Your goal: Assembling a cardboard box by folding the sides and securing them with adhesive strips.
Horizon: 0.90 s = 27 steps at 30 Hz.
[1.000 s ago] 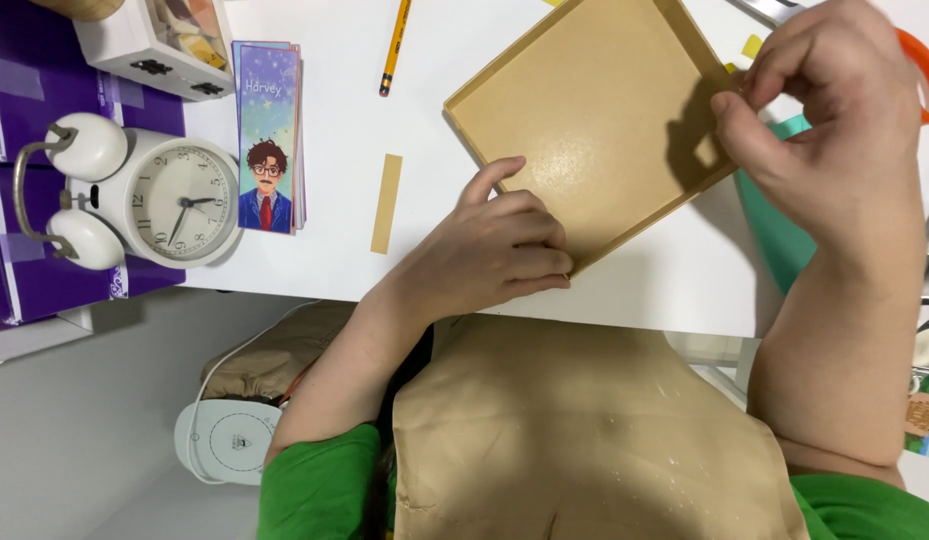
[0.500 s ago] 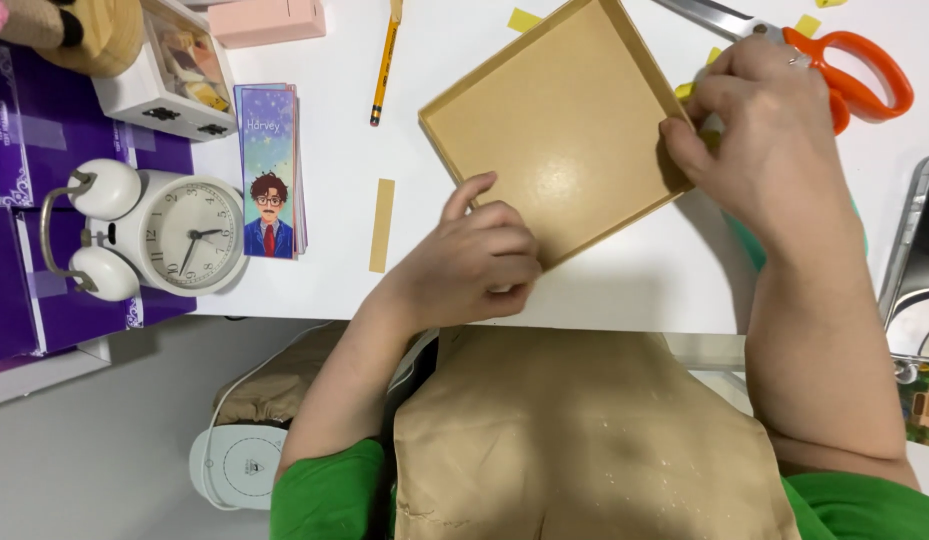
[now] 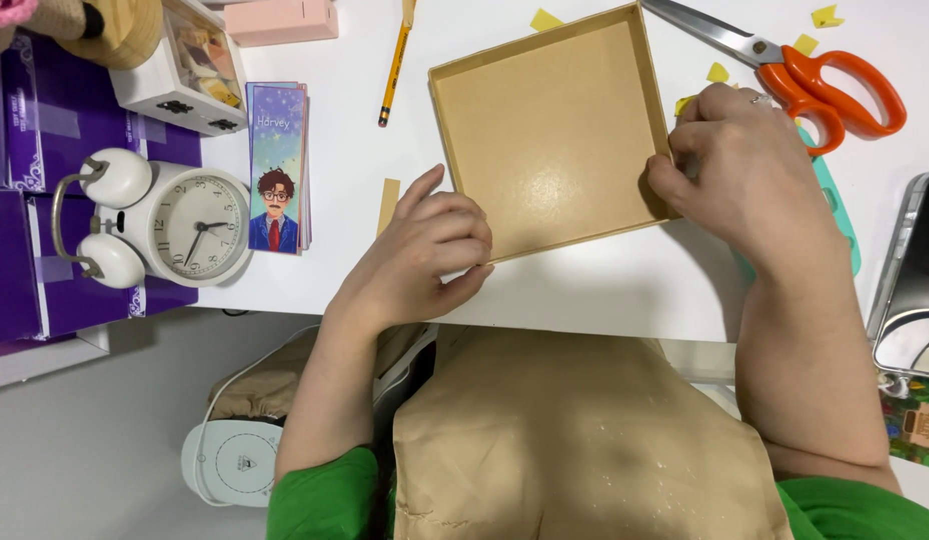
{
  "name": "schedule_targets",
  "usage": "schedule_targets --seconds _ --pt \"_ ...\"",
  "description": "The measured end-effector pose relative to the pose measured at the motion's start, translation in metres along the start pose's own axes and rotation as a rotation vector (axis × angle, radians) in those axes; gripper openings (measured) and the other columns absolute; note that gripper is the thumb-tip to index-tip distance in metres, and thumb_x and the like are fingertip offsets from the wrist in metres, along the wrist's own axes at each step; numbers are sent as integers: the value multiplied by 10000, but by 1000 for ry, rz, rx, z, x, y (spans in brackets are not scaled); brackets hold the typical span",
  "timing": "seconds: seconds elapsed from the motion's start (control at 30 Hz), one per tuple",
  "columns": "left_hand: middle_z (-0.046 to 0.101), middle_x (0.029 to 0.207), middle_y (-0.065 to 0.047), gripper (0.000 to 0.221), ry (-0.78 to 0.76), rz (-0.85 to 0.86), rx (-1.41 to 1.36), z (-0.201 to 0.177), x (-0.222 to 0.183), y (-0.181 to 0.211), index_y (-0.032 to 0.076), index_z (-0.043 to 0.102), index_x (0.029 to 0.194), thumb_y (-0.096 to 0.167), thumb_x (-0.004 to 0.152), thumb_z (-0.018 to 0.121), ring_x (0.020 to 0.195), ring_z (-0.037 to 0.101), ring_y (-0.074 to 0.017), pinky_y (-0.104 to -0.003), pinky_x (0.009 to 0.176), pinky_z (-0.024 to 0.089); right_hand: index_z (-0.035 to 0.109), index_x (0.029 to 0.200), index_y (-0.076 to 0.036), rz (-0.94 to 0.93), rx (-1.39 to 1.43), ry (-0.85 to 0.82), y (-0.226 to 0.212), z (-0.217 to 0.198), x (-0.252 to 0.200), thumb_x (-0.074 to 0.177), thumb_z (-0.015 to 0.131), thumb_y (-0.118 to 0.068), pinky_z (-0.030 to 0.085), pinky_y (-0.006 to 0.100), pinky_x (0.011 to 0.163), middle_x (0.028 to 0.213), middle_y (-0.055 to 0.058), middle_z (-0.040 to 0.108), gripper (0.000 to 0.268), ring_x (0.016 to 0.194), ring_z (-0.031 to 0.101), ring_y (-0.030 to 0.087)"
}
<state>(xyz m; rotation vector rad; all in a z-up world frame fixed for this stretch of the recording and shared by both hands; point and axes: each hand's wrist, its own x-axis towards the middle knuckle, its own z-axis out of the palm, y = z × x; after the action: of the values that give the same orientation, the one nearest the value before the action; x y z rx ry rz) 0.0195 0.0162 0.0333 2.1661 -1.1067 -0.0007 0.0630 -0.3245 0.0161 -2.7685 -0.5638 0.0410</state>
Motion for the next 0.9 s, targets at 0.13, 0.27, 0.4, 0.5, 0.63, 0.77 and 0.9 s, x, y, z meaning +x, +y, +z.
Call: schedule_targets --seconds 0.13,0.27,0.4,0.5,0.63,0.77,0.9 --pt "578 850 16 228 1 11 4 3 4 1 101 545 785 7 918 704 944 574 -233 -553 1171 298 758 808 -27 36 -39 -23 3 -3 -3 945 649 -180 419 453 598 1033 63 677 232 894 606 328" --pt "535 812 1 197 -31 25 58 6 10 2 104 505 786 -1 879 644 923 540 -257 -490 1122 325 739 741 -41 106 4 -93 3 -8 -5 925 653 -181 348 433 565 977 33 655 247 836 589 263" --pt "521 806 0 210 -54 17 66 7 12 2 106 488 790 13 874 657 937 536 -262 -484 1122 311 763 796 -42 89 -28 -89 6 -6 -6 935 655 -198 353 437 559 1005 27 675 235 856 596 267" --pt "544 820 6 206 -47 14 67 6 13 3 113 505 790 8 871 662 933 537 -253 -495 1143 302 753 760 -46 109 -19 -118 1 -11 -5 920 644 -203 361 447 581 1002 40 668 249 869 596 287" --pt "535 793 15 228 -43 -3 48 6 13 5 115 502 785 -4 881 671 914 544 -244 -515 1160 292 749 754 -53 107 -18 -105 3 -9 -6 911 648 -197 364 439 575 990 30 661 236 825 594 275" --pt "548 819 11 224 -8 3 57 10 11 2 113 508 788 30 895 687 952 554 -254 -529 1146 298 744 762 -45 94 -61 -101 5 -7 -6 926 628 -204 342 440 566 991 19 664 256 805 584 274" --pt "537 824 9 230 13 5 81 14 11 0 113 513 793 65 900 710 967 555 -253 -531 1145 291 747 751 -35 112 -63 -125 2 -10 -5 921 618 -215 367 442 565 1020 21 671 279 789 596 271"
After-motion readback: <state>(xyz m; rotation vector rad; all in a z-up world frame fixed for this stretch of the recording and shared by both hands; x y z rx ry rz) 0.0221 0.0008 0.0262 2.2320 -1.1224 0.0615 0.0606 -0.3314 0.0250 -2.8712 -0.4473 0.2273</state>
